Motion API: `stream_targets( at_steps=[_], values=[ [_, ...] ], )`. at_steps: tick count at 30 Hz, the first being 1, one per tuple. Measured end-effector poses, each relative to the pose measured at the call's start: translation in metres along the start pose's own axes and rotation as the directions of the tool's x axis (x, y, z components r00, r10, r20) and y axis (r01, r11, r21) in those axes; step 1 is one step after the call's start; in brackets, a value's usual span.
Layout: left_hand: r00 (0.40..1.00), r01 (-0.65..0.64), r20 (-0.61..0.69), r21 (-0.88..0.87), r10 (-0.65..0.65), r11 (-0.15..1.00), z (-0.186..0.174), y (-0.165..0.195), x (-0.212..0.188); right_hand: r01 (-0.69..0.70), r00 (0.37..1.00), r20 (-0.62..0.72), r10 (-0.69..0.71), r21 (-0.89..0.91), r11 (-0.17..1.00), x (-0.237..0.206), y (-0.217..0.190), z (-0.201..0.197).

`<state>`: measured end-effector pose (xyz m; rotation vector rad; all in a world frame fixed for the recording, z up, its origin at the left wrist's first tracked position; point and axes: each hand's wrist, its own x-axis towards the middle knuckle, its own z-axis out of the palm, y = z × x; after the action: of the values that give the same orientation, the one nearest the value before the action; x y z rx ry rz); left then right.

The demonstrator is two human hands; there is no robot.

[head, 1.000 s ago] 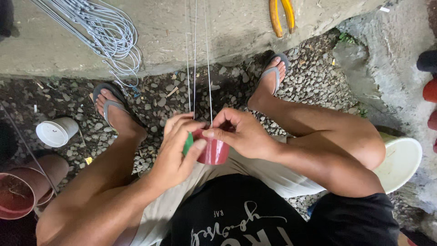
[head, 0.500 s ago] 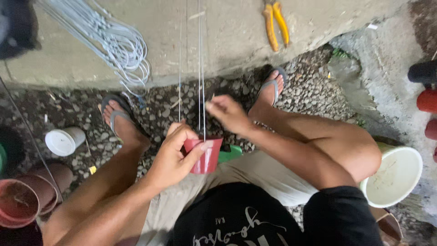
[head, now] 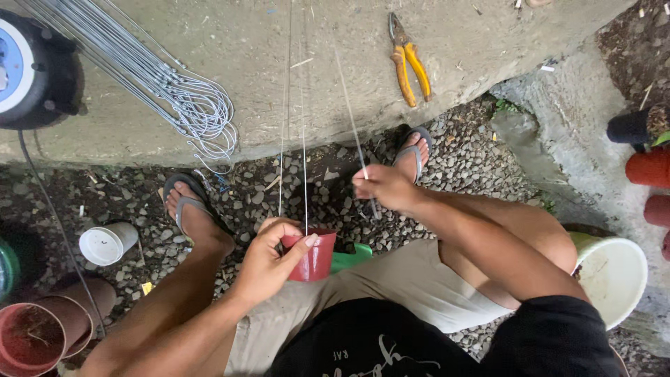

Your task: The person uses pliers to bend and secure metal wire hangers onto small plastic pots. They first work on a white pot, then switch to a red pot, threading the wire through holes and twisting it to form a hanging loop.

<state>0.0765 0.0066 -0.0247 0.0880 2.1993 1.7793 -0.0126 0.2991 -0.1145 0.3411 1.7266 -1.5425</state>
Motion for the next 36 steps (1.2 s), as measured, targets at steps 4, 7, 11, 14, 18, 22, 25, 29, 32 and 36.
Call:
stream_targets(
  at_steps=[4, 7, 11, 14, 18, 22, 25, 29, 32, 36],
  values=[
    [0.996, 0.054, 0.067, -0.033, -0.051, 0.998, 0.003, 0.002, 0.003, 0.189, 0.855, -0.19, -0.482, -0.753, 0.631, -0.021, -0.015, -0.017],
    [0.996, 0.049, 0.074, -0.01, -0.049, 0.999, 0.004, 0.005, 0.006, 0.358, 0.622, -0.116, -0.774, -0.837, 0.414, -0.041, -0.035, -0.005],
    [0.991, 0.08, 0.105, 0.007, -0.08, 0.997, 0.006, 0.003, 0.011, 0.444, 0.873, -0.008, -0.488, -0.402, 0.801, -0.063, -0.05, 0.029],
    [0.991, 0.038, 0.131, -0.025, -0.035, 0.999, 0.007, 0.003, 0.007, 0.451, 0.892, 0.148, -0.426, -0.297, 0.842, -0.071, -0.054, 0.052],
    [0.988, -0.012, 0.153, -0.012, 0.013, 1.0, 0.008, 0.004, 0.005, 0.386, 0.908, 0.248, -0.337, -0.187, 0.903, -0.076, -0.057, 0.062],
    [0.982, 0.054, 0.18, 0.024, -0.058, 0.998, 0.005, 0.002, 0.006, 0.498, 0.86, 0.224, -0.458, -0.56, 0.662, -0.06, -0.064, 0.024],
    [0.987, 0.049, 0.15, 0.045, -0.055, 0.998, 0.005, 0.002, 0.006, 0.395, 0.653, 0.038, -0.756, -0.869, 0.298, -0.016, -0.074, -0.032],
    [0.979, 0.155, 0.124, 0.051, -0.16, 0.987, 0.004, 0.012, 0.006, 0.086, 0.429, -0.031, -0.903, -0.994, 0.074, 0.026, -0.09, -0.099],
    [0.959, 0.252, 0.143, -0.026, -0.246, 0.967, 0.004, 0.02, 0.012, 0.072, 0.511, -0.104, -0.853, -0.984, 0.164, 0.042, -0.089, -0.113],
    [0.97, 0.124, 0.209, -0.004, -0.12, 0.992, -0.004, 0.022, 0.018, 0.125, 0.535, -0.113, -0.837, -0.969, 0.211, 0.064, -0.077, -0.128]
  ],
)
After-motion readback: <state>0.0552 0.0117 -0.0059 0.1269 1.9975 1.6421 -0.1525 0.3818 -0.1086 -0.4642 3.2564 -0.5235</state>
